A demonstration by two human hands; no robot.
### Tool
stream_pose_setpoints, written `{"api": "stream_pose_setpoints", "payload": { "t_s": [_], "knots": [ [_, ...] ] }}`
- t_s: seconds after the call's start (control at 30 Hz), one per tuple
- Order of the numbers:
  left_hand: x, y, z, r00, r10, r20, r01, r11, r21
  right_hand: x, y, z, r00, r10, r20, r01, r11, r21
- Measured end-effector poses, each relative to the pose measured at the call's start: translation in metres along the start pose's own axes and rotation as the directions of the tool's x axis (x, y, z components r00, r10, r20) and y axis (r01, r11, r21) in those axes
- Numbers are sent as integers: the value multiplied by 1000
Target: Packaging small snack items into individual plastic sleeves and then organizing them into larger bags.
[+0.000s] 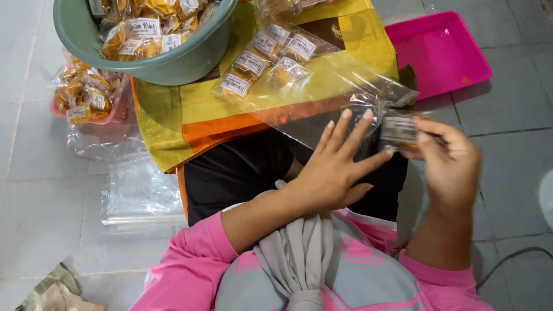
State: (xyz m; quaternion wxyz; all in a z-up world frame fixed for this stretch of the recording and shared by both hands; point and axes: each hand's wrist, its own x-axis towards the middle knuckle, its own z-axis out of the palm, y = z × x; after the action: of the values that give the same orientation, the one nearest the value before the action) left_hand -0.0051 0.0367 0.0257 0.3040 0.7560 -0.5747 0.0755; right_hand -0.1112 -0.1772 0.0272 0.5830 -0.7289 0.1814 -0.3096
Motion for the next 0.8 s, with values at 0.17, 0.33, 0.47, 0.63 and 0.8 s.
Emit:
{"api": "stream_pose_setpoints", "payload": {
  "t_s": [0.17, 0.33, 0.47, 0.63, 0.8],
  "knots": [
    [-4, 5, 7, 998, -18, -52, 23, 994, 102, 11, 4, 29, 956, 247, 161, -281, 926, 251],
    [-10, 5, 17, 999, -4, -54, 12, 989, 148, 25, 18, 51, 947, 247, 204, -320, 732, 602],
    [-12, 5, 22, 994, 23, -103, 5, 965, 261, 56, 43, 71, 877, 293, 382, -473, 669, 573],
    [-17, 7, 29, 991, 38, -128, -3, 963, 269, 110, 88, 123, 621, -54, 782, -595, 617, 515],
    [-16, 7, 30, 990, 53, -129, -12, 955, 295, 113, 66, 185, 774, -19, 633, 129, 983, -128]
  ]
}}
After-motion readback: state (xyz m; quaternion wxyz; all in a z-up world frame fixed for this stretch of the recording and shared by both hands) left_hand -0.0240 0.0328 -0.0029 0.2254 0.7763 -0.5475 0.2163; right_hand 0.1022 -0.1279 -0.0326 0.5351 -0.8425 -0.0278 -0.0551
